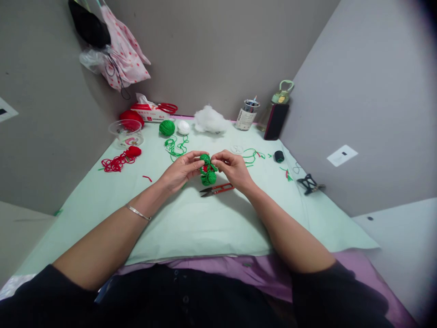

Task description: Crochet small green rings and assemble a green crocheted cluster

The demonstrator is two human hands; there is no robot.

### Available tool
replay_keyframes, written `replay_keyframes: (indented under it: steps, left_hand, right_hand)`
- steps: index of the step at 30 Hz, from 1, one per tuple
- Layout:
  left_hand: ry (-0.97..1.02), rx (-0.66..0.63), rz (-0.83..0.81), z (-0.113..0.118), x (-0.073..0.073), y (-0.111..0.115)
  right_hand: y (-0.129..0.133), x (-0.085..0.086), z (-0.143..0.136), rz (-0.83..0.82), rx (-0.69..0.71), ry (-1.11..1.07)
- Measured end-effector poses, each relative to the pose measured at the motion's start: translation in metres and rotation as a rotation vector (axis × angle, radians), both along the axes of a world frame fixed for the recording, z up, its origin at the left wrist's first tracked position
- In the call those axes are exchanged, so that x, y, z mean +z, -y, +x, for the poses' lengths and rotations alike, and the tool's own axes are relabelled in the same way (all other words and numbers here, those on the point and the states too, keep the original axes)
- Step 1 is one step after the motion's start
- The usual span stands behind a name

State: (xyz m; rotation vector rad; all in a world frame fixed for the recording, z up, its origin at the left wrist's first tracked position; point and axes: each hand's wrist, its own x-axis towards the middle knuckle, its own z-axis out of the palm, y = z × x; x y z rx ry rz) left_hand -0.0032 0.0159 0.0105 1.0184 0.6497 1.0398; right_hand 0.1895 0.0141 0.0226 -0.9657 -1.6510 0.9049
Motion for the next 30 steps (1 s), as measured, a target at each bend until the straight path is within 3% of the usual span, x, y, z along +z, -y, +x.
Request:
replay_keyframes:
  steps: [14, 18, 25, 27, 30]
  left_hand:
    - [-0.093, 0.071, 0.047, 0.003, 0.003, 0.004]
    - [-0.134, 0.067, 0.056, 0.004, 0.003, 0.006]
    - [-0.215, 0.015, 0.044, 0.005, 0.001, 0.007]
    - [-0.239, 0.004, 0.041, 0.006, -0.001, 0.007]
    - [-0.277, 0.003, 0.038, 0.007, -0.004, 0.006]
  right_hand:
    - [0.000, -0.004, -0.002, -0.104, -0.015, -0.008]
    - [0.010, -0.002, -0.006, 0.040, -0.030, 0.085]
    - [0.014, 0.002, -0.003, 0.260, -0.081, 0.442]
    - [0.013, 0.004, -0.003, 0.279, -0.101, 0.394]
    - [0.010, 0.009, -0.002, 0.204, -0.123, 0.155]
